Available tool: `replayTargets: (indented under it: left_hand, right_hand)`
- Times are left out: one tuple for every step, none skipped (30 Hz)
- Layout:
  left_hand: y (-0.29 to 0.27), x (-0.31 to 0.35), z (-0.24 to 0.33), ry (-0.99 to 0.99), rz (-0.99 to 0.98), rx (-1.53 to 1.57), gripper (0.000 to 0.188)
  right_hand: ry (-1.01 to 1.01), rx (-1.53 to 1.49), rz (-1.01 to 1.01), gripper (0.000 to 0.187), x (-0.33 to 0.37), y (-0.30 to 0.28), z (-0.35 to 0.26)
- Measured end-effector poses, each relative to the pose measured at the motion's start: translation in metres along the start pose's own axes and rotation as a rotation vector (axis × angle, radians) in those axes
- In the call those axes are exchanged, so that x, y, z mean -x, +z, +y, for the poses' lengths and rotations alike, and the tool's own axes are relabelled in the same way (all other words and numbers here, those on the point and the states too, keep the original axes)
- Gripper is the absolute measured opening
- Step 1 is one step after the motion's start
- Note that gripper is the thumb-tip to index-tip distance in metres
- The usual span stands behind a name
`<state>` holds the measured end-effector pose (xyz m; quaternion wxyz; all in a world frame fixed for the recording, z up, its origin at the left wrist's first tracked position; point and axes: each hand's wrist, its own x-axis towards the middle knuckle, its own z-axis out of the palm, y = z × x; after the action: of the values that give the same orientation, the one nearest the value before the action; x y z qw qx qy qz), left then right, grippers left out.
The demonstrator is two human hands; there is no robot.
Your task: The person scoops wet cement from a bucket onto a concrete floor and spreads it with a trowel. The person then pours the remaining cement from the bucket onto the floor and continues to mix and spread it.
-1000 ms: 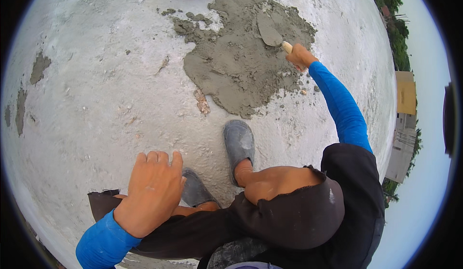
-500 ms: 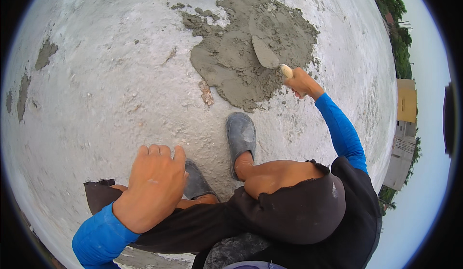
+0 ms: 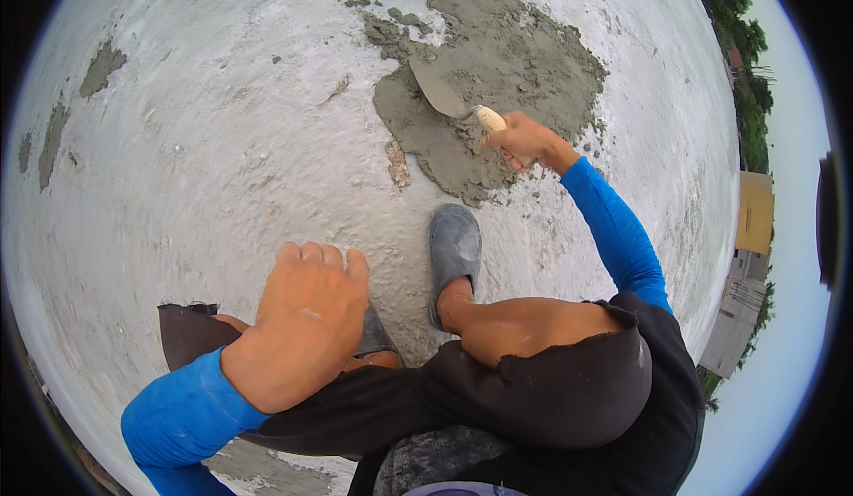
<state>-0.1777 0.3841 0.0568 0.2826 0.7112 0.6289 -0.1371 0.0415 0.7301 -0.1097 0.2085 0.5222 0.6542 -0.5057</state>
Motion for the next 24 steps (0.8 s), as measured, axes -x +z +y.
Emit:
replayTargets:
  left_hand:
    - [0.001, 0.001, -0.001, -0.006, 0.026, 0.009, 0.050]
    - [0.003, 0.002, 0.000, -0.003, 0.042, 0.020, 0.050]
    - [0.004, 0.003, 0.002, 0.004, 0.060, 0.028, 0.050]
    - [0.005, 0.002, 0.005, 0.020, 0.031, 0.025, 0.049]
    - [0.004, -0.001, 0.006, 0.034, 0.012, 0.011, 0.049]
    - [0.004, -0.003, 0.007, 0.054, 0.014, -0.017, 0.049]
    - [0.003, -0.003, 0.007, 0.029, 0.008, -0.009, 0.049]
    - [0.002, -0.004, 0.008, 0.011, 0.021, -0.014, 0.049]
    - [0.000, -0.004, 0.009, 0.001, 0.031, -0.020, 0.049]
    - [0.000, -0.005, 0.009, 0.015, 0.045, -0.014, 0.049]
    - [-0.001, -0.006, 0.009, 0.022, 0.066, -0.011, 0.049]
    - [-0.002, -0.004, 0.009, 0.025, 0.060, 0.000, 0.049]
    - [-0.002, -0.003, 0.009, 0.021, 0.081, -0.005, 0.050]
    - [-0.002, -0.002, 0.008, 0.012, 0.080, -0.007, 0.050]
    - [-0.001, 0.001, 0.009, 0.004, 0.071, -0.001, 0.050]
    - [0.000, 0.003, 0.009, -0.008, 0.077, -0.008, 0.049]
    - [0.000, 0.004, 0.009, -0.019, 0.082, -0.019, 0.049]
    - [0.001, 0.005, 0.009, -0.028, 0.073, -0.037, 0.049]
    - [0.002, 0.004, 0.008, -0.031, 0.069, -0.027, 0.048]
    - [0.003, 0.003, 0.008, -0.039, 0.056, -0.019, 0.048]
    - [0.003, 0.002, 0.007, -0.046, 0.041, -0.010, 0.048]
    - [0.004, 0.000, 0.006, -0.057, 0.038, -0.005, 0.048]
    - [0.005, -0.002, 0.005, -0.064, 0.033, 0.000, 0.048]
    - [0.007, -0.002, 0.003, -0.071, 0.017, 0.013, 0.048]
  right_hand:
    - [-0.075, -0.030, 0.048, 0.028, -0.006, -0.003, -0.007]
    - [-0.095, -0.045, 0.115, 0.029, -0.014, -0.004, -0.014]
    - [-0.112, -0.049, 0.245, 0.030, -0.021, 0.000, -0.018]
    - [-0.095, 0.033, 0.177, 0.033, -0.026, 0.013, -0.017]
    - [-0.089, 0.125, 0.178, 0.035, -0.029, 0.033, -0.015]
    - [-0.052, 0.216, 0.138, 0.038, -0.028, 0.047, -0.011]
    - [-0.089, 0.246, 0.144, 0.040, -0.020, 0.058, -0.005]
    - [-0.075, 0.270, 0.083, 0.041, -0.010, 0.067, 0.001]
    - [-0.084, 0.340, 0.041, 0.040, 0.000, 0.068, 0.004]
    - [-0.072, 0.402, -0.023, 0.038, 0.013, 0.066, 0.007]
    - [-0.081, 0.467, -0.078, 0.036, 0.022, 0.060, 0.005]
    - [-0.094, 0.495, -0.095, 0.035, 0.031, 0.053, 0.003]
    - [-0.121, 0.521, -0.108, 0.033, 0.038, 0.048, 0.000]
    - [-0.189, 0.518, -0.133, 0.032, 0.041, 0.042, -0.004]
    - [-0.268, 0.678, -0.030, 0.032, 0.040, 0.037, -0.007]
    - [-0.384, 0.802, 0.060, 0.032, 0.033, 0.033, -0.011]
    - [-0.470, 0.930, 0.106, 0.032, 0.023, 0.029, -0.013]
    - [-0.506, 0.932, 0.247, 0.033, 0.011, 0.024, -0.012]
    - [-0.496, 0.954, 0.341, 0.033, -0.005, 0.013, -0.012]
    - [-0.498, 0.984, 0.404, 0.032, -0.023, 0.001, -0.012]
    - [-0.524, 1.017, 0.488, 0.032, -0.043, -0.010, -0.012]
    - [-0.465, 1.036, 0.482, 0.031, -0.063, -0.025, -0.014]
    - [-0.432, 1.057, 0.529, 0.031, -0.077, -0.039, -0.011]
    - [-0.383, 1.018, 0.547, 0.031, -0.084, -0.052, -0.006]
